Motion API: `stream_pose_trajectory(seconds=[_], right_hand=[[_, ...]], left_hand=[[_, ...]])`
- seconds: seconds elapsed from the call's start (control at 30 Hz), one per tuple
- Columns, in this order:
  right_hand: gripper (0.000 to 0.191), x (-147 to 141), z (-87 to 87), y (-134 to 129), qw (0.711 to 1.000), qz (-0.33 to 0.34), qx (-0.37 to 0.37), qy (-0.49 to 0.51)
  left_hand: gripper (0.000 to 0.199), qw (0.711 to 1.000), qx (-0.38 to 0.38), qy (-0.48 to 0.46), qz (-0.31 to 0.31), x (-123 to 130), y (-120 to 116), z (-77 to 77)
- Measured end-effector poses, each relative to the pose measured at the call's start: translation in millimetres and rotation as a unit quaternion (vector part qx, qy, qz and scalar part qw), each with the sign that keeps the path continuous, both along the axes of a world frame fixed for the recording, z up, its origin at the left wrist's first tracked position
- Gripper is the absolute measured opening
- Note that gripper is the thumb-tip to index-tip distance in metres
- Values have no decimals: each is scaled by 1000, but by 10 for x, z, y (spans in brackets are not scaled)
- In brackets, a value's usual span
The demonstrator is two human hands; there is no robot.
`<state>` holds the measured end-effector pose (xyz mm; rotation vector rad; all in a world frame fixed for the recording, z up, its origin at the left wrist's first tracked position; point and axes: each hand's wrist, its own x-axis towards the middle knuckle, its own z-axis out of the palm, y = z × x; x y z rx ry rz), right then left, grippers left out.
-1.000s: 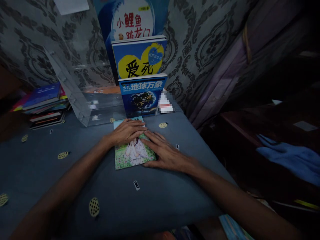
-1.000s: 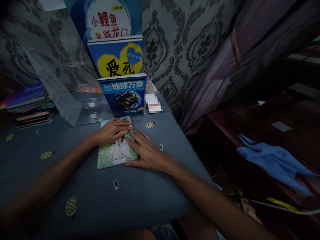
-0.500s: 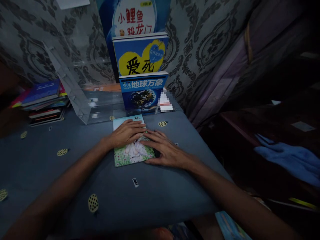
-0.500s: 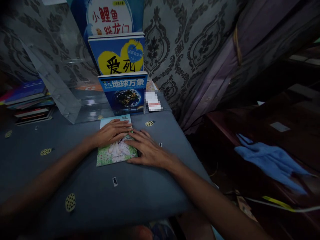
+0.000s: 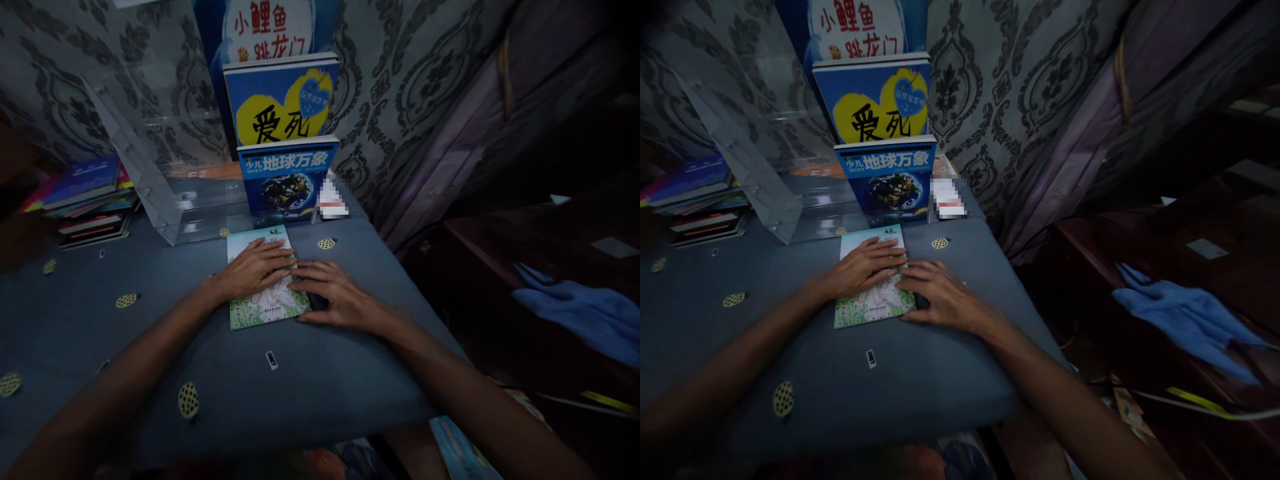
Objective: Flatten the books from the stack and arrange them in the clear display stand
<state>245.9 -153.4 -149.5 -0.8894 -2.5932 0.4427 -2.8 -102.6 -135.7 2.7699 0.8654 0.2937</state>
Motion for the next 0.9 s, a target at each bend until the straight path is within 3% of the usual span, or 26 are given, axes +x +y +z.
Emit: stream_pose_trajectory(seconds=[0.5, 0.8, 0.9], right_hand=[[43, 33, -46, -79, 999, 5, 36, 38], [49, 29, -60, -208, 997, 14, 37, 67], [40, 35, -46, -244, 995, 15, 41, 92]], left_hand=[[47, 1000, -3, -14, -17, 28, -90, 5], [49, 999, 25, -17, -44, 22, -225, -2], [49, 999, 24, -11, -40, 14, -253, -10]])
